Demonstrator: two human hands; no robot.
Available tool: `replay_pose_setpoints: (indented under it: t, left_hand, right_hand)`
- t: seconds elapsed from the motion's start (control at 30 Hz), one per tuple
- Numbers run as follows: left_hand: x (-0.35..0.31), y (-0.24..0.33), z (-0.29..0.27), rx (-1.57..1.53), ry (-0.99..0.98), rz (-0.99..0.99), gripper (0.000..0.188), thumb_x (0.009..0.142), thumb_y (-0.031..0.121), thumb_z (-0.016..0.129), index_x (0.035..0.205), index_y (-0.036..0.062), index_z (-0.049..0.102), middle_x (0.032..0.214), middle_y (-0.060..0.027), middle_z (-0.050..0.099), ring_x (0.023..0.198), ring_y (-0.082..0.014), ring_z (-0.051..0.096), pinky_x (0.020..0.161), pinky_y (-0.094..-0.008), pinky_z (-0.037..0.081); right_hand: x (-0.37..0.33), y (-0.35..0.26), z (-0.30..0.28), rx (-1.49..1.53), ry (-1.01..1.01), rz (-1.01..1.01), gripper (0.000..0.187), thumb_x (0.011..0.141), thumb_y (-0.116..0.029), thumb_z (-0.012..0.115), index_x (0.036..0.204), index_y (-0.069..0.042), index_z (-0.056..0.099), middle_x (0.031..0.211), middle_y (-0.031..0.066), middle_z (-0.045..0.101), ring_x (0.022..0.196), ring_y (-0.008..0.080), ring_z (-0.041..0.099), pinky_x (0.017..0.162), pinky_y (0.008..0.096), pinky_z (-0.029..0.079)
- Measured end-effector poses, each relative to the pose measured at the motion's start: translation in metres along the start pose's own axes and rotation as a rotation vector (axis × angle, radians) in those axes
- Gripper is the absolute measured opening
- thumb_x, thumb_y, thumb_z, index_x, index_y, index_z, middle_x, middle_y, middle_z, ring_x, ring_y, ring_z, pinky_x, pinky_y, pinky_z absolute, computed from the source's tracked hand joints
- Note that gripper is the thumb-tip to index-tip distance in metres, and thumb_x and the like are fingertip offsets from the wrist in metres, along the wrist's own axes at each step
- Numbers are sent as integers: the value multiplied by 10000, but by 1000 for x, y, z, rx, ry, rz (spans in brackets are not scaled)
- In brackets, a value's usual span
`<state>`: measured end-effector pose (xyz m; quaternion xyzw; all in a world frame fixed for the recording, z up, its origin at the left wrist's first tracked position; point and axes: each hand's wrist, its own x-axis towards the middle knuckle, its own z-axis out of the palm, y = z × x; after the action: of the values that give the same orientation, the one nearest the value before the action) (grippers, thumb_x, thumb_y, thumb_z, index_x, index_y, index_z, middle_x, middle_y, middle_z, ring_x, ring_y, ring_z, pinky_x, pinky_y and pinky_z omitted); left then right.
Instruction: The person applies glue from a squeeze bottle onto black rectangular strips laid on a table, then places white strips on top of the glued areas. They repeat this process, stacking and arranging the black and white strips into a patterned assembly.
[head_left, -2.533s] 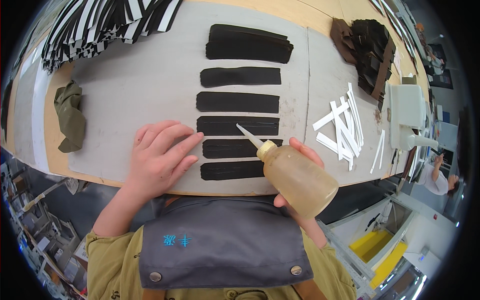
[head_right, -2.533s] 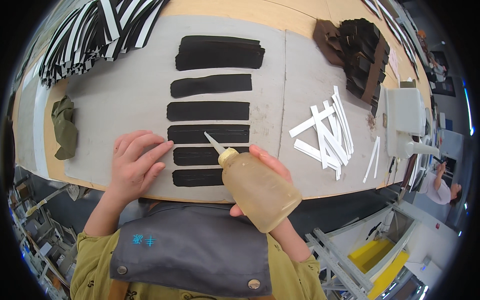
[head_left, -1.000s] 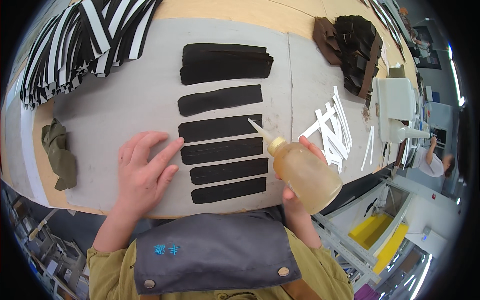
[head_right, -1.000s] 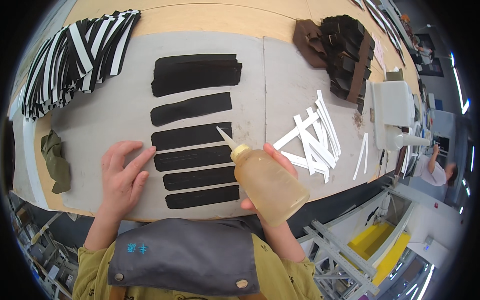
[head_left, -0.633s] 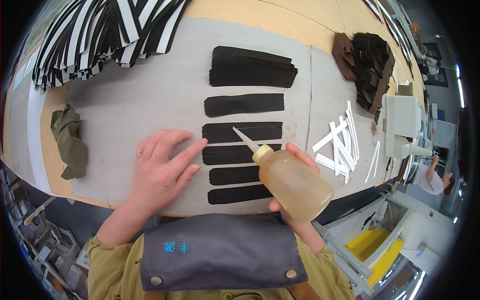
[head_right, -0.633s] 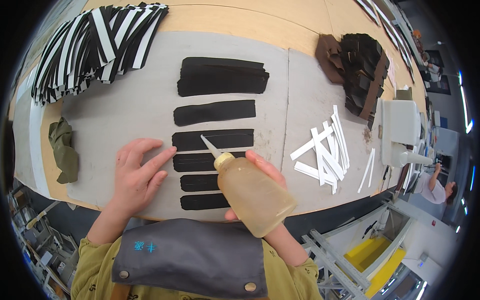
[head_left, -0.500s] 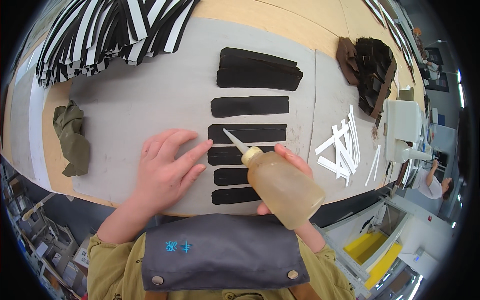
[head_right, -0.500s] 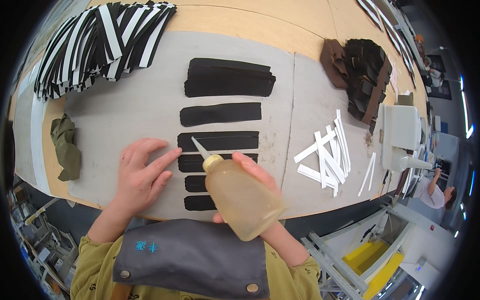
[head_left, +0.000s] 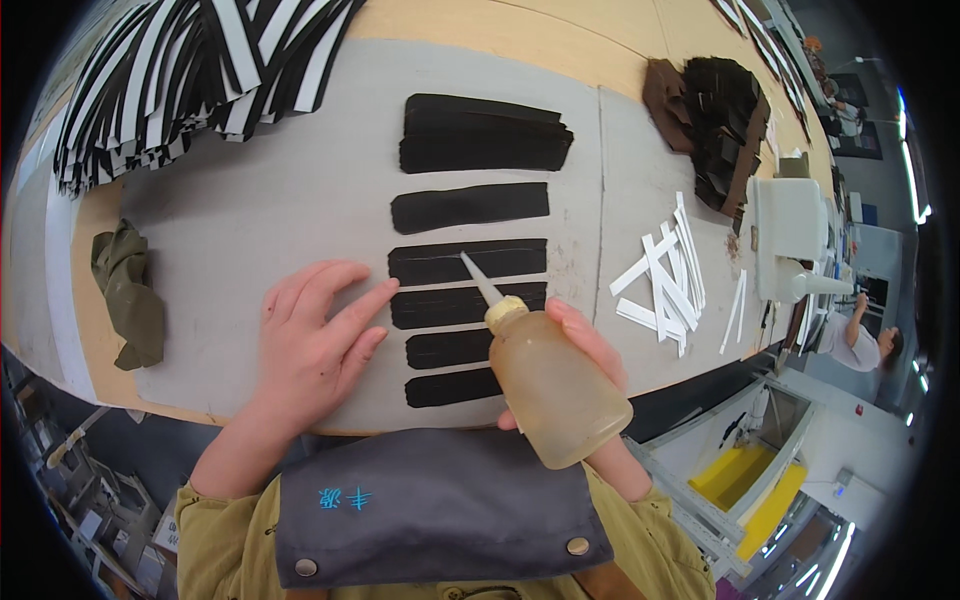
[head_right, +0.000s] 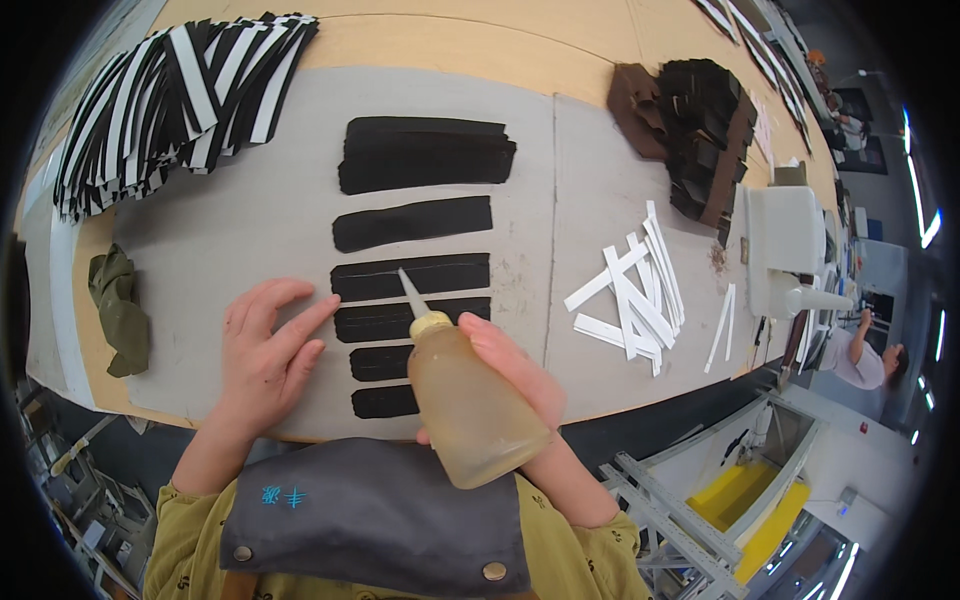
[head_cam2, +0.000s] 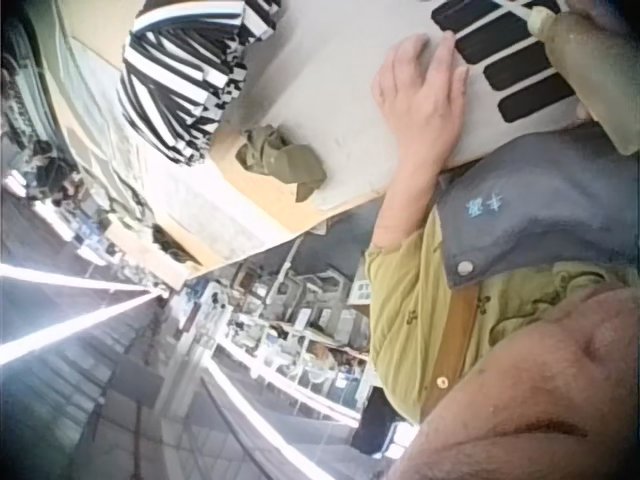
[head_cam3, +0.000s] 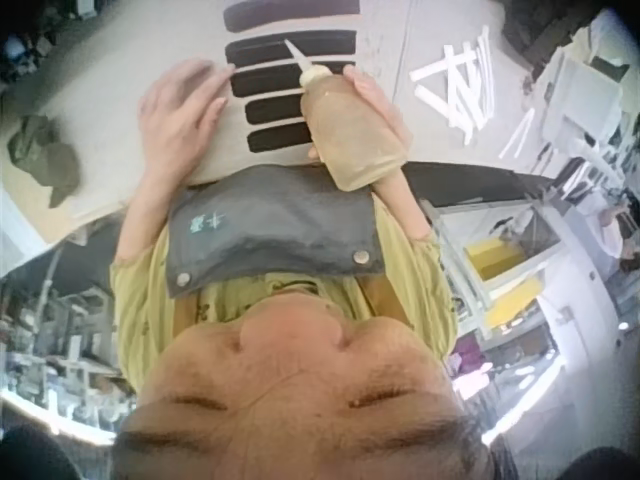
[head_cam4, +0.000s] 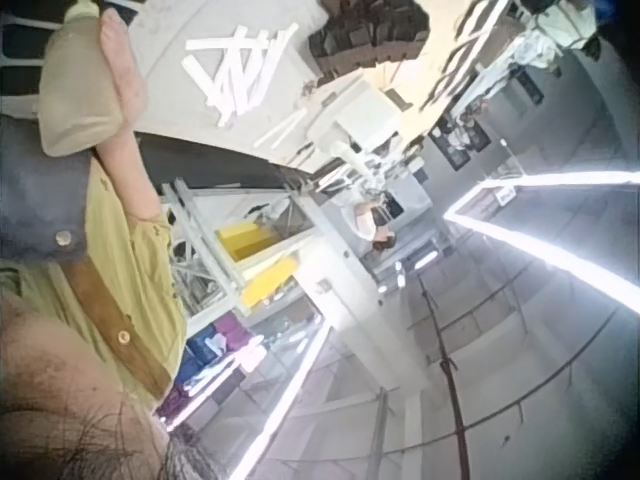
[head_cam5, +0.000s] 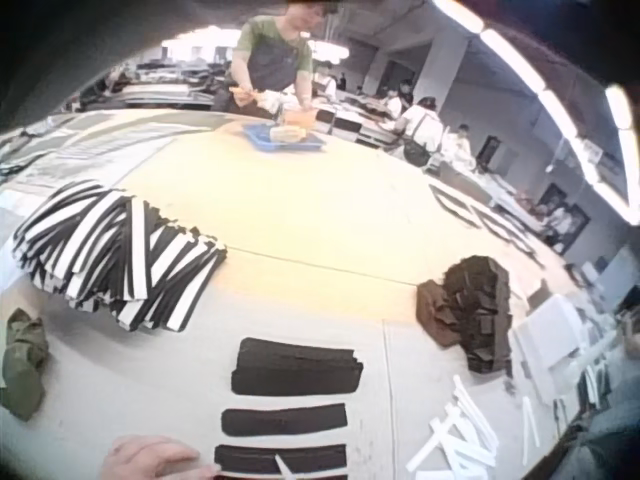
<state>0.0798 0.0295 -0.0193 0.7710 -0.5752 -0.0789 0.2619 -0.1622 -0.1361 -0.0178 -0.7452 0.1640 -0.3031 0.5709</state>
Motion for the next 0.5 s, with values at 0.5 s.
replay_pose_setpoints:
  t: [0.5]
  left_hand:
    - [1, 3, -1, 13, 23, 26, 300, 929, 186, 669, 1204, 102, 753, 1211, -87, 627, 1160, -297, 591, 1010, -428, 403]
  right_hand:
    - [-12, 1, -39, -369, 376, 164, 1185, 654, -729, 863, 1429, 82, 482, 1384, 211, 608, 1235, 277, 631, 1037, 373, 526]
